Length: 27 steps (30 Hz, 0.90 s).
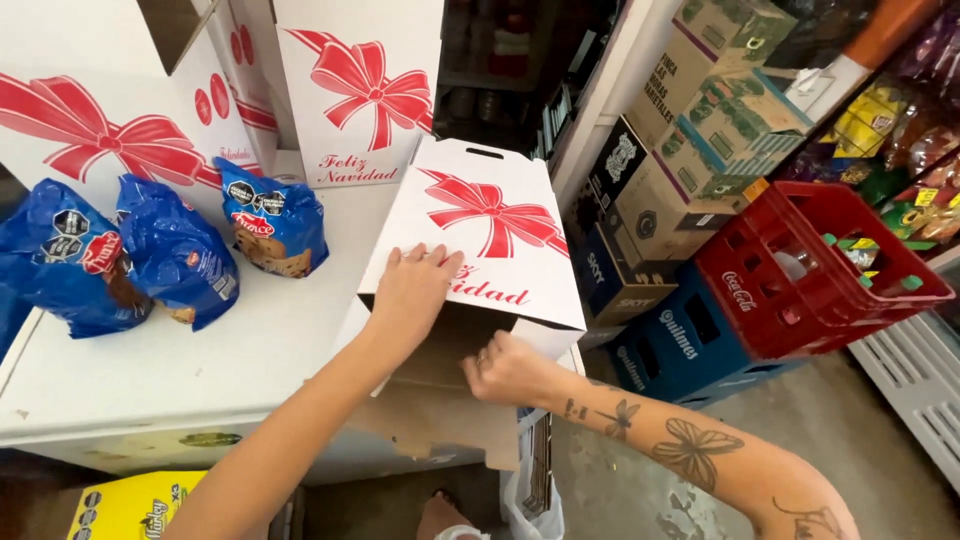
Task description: The person assembles a white cardboard gift box with a red bow and 'Feliz Navidad' text. They fold the side flaps, tuck the top flaps, and secure the bottom tabs to form the box on a white surface.
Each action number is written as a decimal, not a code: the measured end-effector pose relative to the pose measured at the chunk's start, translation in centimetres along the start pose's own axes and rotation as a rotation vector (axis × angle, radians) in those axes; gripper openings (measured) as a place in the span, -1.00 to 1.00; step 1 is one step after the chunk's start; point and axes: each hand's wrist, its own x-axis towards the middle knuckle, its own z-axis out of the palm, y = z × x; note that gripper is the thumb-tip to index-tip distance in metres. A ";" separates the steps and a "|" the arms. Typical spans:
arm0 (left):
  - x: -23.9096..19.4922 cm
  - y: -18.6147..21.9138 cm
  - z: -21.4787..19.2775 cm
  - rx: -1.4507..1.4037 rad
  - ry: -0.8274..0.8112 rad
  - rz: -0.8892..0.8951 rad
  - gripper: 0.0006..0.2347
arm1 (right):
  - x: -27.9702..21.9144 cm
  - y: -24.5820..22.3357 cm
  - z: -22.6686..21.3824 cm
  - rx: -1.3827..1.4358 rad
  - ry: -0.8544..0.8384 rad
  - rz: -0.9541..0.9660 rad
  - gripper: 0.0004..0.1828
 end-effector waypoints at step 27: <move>-7.9 9.1 6.1 0.073 0.320 0.012 -0.39 | -2.4 -4.7 12.2 1.395 0.840 2.358 -0.43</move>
